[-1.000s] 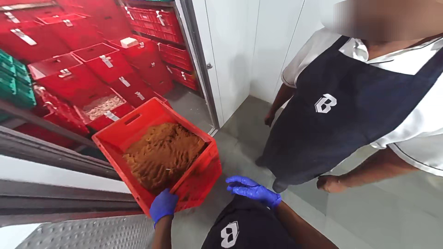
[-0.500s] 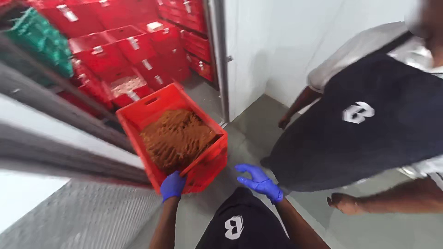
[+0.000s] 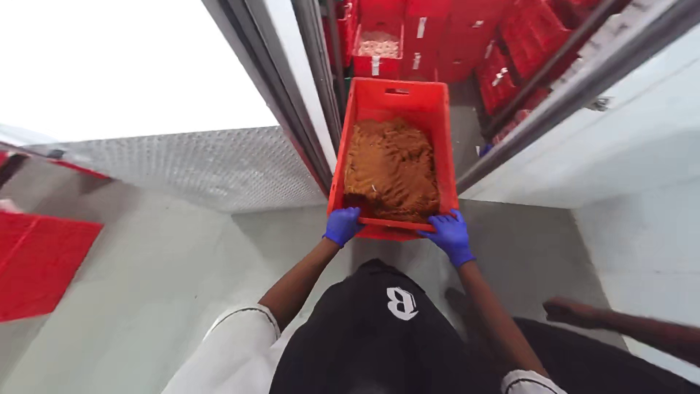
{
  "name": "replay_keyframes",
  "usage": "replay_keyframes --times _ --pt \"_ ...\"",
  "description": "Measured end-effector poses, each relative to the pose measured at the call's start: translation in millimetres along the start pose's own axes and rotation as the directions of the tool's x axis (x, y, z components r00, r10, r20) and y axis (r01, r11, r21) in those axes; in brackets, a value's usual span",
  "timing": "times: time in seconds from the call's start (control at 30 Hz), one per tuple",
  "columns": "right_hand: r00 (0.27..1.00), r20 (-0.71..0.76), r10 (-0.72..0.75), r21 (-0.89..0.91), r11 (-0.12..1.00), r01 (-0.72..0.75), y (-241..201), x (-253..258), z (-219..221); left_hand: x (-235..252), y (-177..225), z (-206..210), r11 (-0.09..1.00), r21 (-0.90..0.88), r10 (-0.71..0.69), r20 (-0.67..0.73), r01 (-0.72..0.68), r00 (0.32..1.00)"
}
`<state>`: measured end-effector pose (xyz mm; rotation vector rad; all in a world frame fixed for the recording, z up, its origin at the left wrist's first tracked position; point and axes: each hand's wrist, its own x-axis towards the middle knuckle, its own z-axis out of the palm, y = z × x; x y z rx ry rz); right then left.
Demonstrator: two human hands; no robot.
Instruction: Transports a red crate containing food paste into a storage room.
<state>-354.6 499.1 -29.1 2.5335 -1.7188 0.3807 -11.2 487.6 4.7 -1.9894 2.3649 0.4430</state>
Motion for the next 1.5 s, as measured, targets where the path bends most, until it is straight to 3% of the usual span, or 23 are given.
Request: replay_keyframes --times 0.13,0.27,0.47,0.53,0.67,0.9,1.27,1.5 --pt "0.938 -0.274 -0.212 -0.113 0.976 0.188 19.9 4.9 17.3 7.3 2.2 -1.2 0.997 0.08 -0.013 0.073 0.007 0.997" --pt "0.907 -0.324 -0.269 -0.105 0.963 0.249 29.7 11.3 21.0 15.5 -2.2 0.0 0.993 0.113 0.015 0.011 -0.016 1.0" --pt "0.832 -0.478 -0.281 -0.128 0.96 0.251 53.3 61.8 16.7 55.5 -2.5 -23.4 0.99 0.135 0.07 -0.159 -0.048 0.985" --pt "0.827 -0.491 -0.273 -0.134 0.962 0.238 62.0 85.2 11.4 74.7 -1.3 -36.0 0.991 0.122 0.075 -0.191 -0.052 0.979" --pt "0.824 -0.486 -0.291 -0.136 0.957 0.258 85.6 129.2 11.0 117.9 1.8 -63.8 0.995 0.098 0.023 -0.036 -0.02 0.999" --pt "0.859 -0.43 -0.279 -0.091 0.96 0.266 116.1 181.0 27.0 175.1 3.9 -76.5 0.992 0.117 -0.059 0.036 0.054 0.998" --pt "0.878 -0.394 -0.273 -0.068 0.961 0.268 159.1 292.0 42.8 289.0 -8.2 -111.4 0.985 0.143 -0.108 0.089 0.094 0.99" --pt "0.884 -0.398 -0.247 -0.036 0.967 0.254 178.2 363.0 72.7 365.9 -36.8 -118.7 0.982 0.164 -0.096 0.029 0.09 0.995"
